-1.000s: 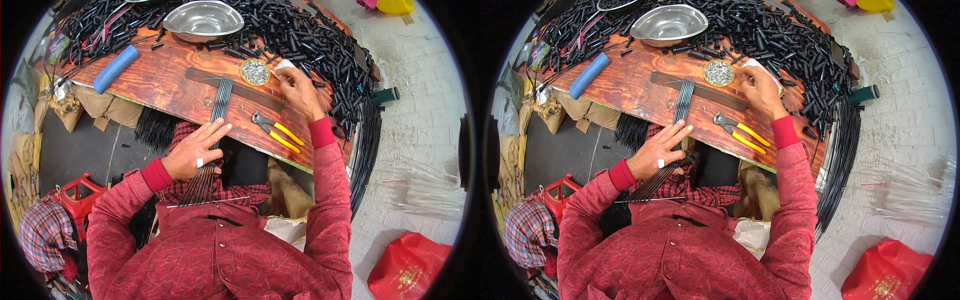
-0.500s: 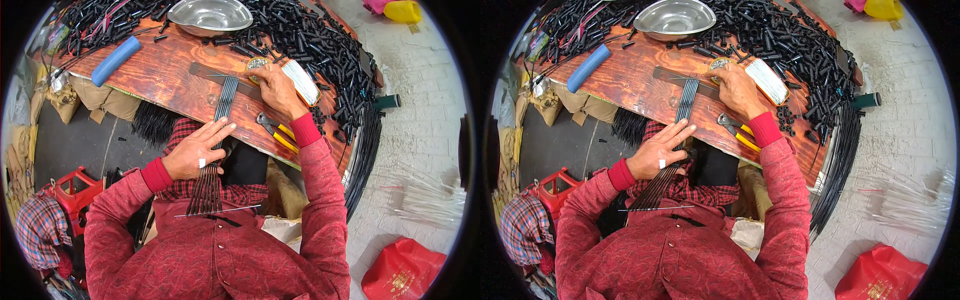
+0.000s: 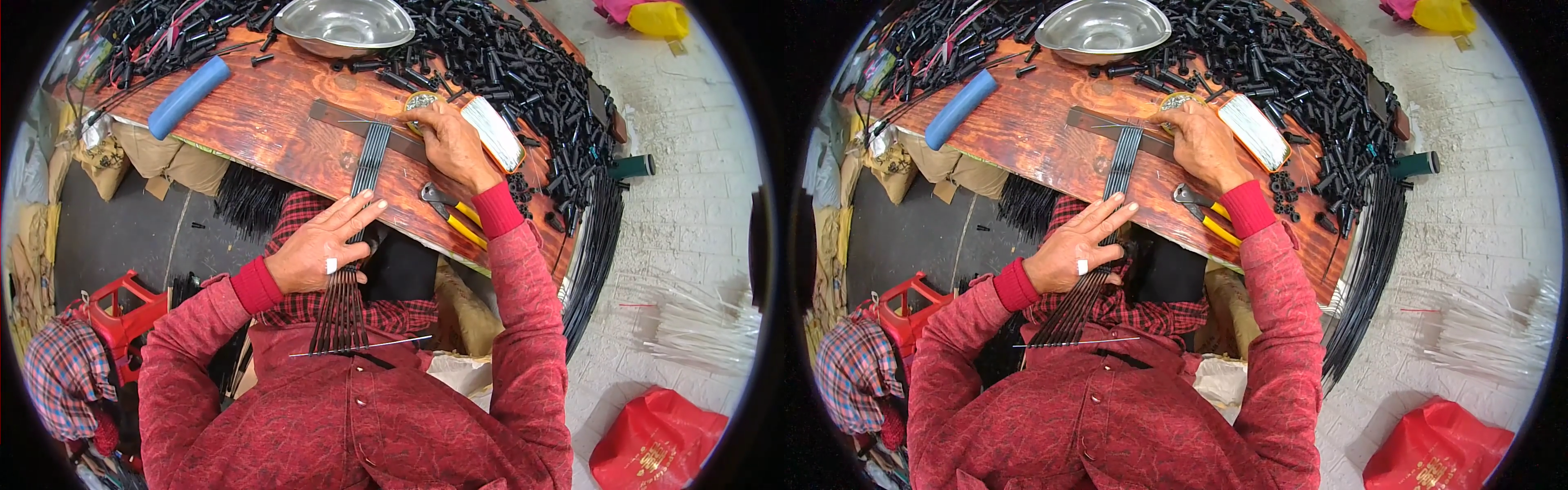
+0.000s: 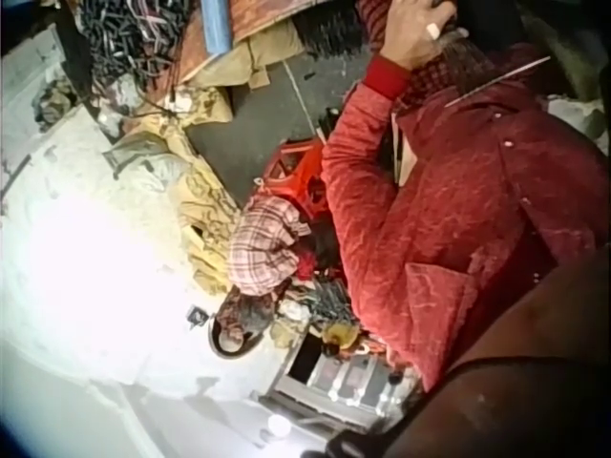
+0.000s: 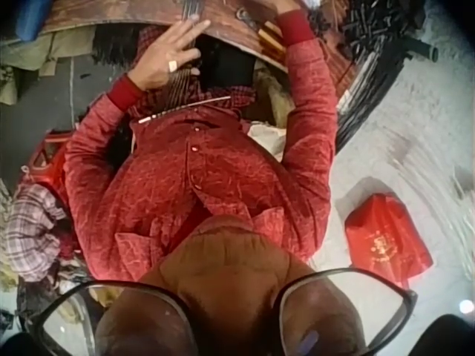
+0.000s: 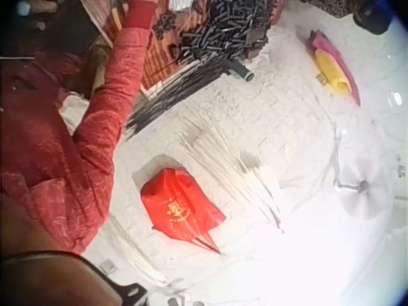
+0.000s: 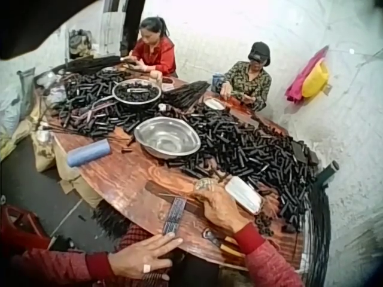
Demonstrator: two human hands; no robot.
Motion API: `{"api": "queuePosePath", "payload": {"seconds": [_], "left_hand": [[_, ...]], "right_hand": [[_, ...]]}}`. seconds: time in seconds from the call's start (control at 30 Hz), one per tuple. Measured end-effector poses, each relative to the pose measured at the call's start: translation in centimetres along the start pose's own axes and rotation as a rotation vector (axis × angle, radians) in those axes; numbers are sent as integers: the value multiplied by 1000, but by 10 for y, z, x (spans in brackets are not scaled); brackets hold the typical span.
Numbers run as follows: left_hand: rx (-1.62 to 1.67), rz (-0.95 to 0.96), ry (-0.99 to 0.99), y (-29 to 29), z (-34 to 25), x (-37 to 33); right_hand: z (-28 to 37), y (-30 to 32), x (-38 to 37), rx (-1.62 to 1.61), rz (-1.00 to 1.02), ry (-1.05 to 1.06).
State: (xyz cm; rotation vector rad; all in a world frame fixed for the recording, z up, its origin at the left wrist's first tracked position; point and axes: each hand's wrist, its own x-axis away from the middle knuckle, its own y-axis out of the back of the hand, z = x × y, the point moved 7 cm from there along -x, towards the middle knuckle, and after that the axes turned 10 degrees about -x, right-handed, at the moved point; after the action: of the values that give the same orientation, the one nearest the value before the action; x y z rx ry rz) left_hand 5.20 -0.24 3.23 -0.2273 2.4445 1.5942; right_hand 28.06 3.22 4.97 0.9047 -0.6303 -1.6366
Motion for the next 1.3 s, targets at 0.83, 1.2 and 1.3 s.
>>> {"api": "queuePosePath", "payload": {"seconds": [0.83,1.2,1.3], "left_hand": [[-39,15,-3,-2,0,-1],[-4,3,6,-2,0,-1],[-13,0,5,-1,0,-1]], "right_hand": [[2,1,-3,-14,-53,27],[6,0,-4,-5,-85,38],[5,0,-5,-5,-72,32]]}}
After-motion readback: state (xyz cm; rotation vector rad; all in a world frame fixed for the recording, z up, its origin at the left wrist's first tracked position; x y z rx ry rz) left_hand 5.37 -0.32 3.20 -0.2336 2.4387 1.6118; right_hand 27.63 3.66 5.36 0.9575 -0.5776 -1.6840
